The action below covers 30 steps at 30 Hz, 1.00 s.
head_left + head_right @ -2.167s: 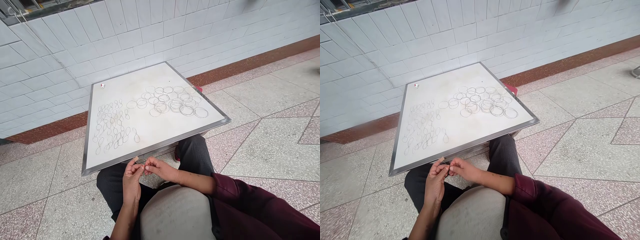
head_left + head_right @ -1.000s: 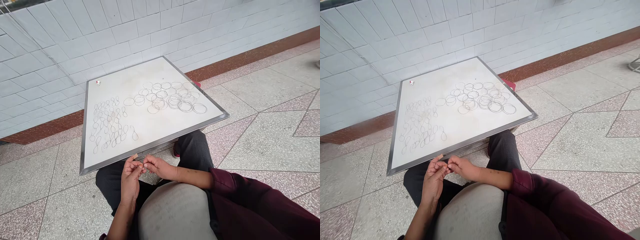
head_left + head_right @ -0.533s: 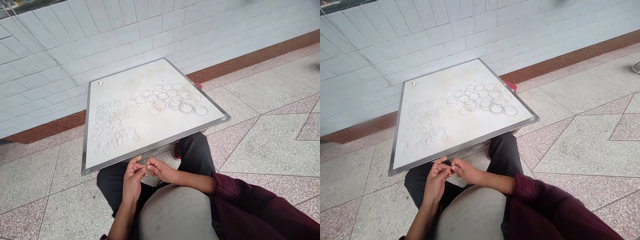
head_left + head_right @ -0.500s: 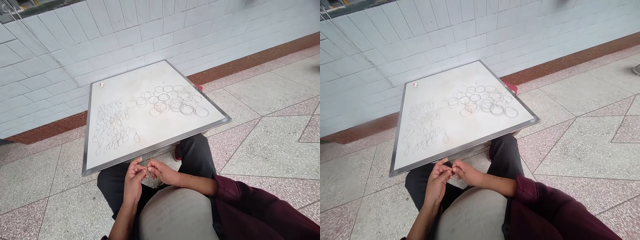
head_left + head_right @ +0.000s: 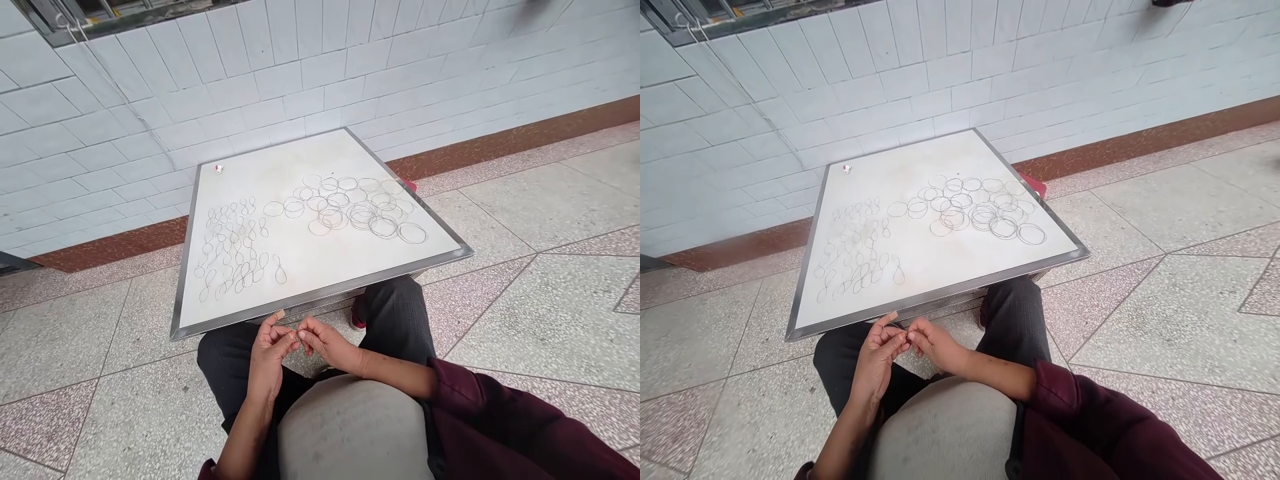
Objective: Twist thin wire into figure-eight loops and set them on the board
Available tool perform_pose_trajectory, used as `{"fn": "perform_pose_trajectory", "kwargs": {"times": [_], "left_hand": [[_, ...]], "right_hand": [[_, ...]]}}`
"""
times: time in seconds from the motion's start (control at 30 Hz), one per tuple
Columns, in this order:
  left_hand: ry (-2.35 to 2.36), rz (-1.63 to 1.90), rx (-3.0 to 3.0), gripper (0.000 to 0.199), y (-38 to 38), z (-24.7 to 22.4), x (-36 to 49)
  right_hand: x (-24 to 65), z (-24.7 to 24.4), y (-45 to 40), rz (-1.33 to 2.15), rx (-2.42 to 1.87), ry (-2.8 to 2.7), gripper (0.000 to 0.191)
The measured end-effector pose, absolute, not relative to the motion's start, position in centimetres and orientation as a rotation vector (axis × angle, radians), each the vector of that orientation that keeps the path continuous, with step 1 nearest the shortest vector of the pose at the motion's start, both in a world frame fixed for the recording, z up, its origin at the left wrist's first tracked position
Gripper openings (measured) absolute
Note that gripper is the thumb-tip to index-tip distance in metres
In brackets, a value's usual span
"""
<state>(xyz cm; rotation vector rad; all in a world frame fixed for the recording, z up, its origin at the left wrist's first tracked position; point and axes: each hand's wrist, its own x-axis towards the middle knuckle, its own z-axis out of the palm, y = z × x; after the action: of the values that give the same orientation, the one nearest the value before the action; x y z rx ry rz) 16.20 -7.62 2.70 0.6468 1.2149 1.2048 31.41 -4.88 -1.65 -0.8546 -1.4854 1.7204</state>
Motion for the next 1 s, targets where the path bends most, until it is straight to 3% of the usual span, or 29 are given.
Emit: {"fn": "perform_pose_trajectory", "kwargs": {"times": [1.0], "left_hand": [[1.296,1.308,0.632,0.056,-7.86,2.50,17.14]], "right_hand": [[31.23,-1.79,-4.70,1.606,-0.940,-1.472,0.034]]}}
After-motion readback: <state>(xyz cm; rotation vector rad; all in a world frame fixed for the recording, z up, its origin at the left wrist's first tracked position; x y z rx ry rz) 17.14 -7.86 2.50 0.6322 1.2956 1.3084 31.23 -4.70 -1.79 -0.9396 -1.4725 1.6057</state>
